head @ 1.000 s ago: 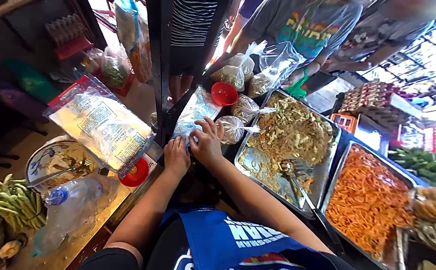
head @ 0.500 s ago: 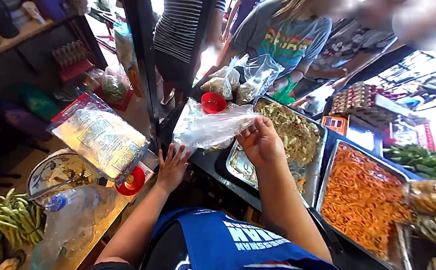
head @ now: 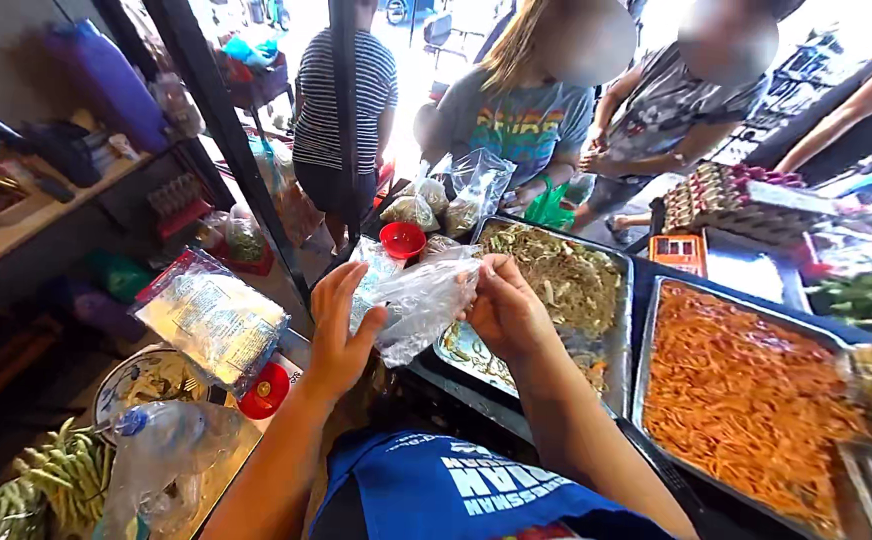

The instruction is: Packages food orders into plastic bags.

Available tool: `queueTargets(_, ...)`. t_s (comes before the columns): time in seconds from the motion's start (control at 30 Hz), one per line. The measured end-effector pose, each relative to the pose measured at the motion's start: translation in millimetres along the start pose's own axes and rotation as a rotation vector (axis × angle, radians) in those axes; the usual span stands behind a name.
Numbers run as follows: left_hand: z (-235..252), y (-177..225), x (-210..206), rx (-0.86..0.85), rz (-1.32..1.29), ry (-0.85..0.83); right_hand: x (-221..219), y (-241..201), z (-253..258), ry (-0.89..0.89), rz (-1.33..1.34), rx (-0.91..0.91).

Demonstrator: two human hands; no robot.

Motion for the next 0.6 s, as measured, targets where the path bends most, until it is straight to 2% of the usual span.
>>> queueTargets(0.1,27,11,-16,0.091,-0.052,-0.213,-6,-3,-8,-0.132,-0.034,-0.028)
queueTargets(0.2,35,20,-23,0.067,-0.011,-0.257,-7,2,-9,-0.249,-0.038,-0.097)
queueTargets(0.3,21,17,-23,0.206,-0.106,-0.283,20,14,1,-0.192,-0.165,-0.193)
queueTargets(0.43,-14,2,-6,0.324,-0.053,-0.209,72,30,38,0.078,-0.729,-0.171)
queueTargets(0.53,-30,7,4,0.344,0.039,-0.181,59,40,82,-0.04,-1.269,0.013)
queueTargets(0.6,-32,17,7,0.291,0.145,-0.18,42,61,112,-0.126,-1.491,0.182)
Point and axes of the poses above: each hand's wrist, its own z-axis towards the middle knuckle, its own x-axis out of the back of the hand, y = z × x, the point moved 9 cm from there along z, towards the middle knuckle, and after that the axes turned 3 degrees about z, right-handed, at the moved point
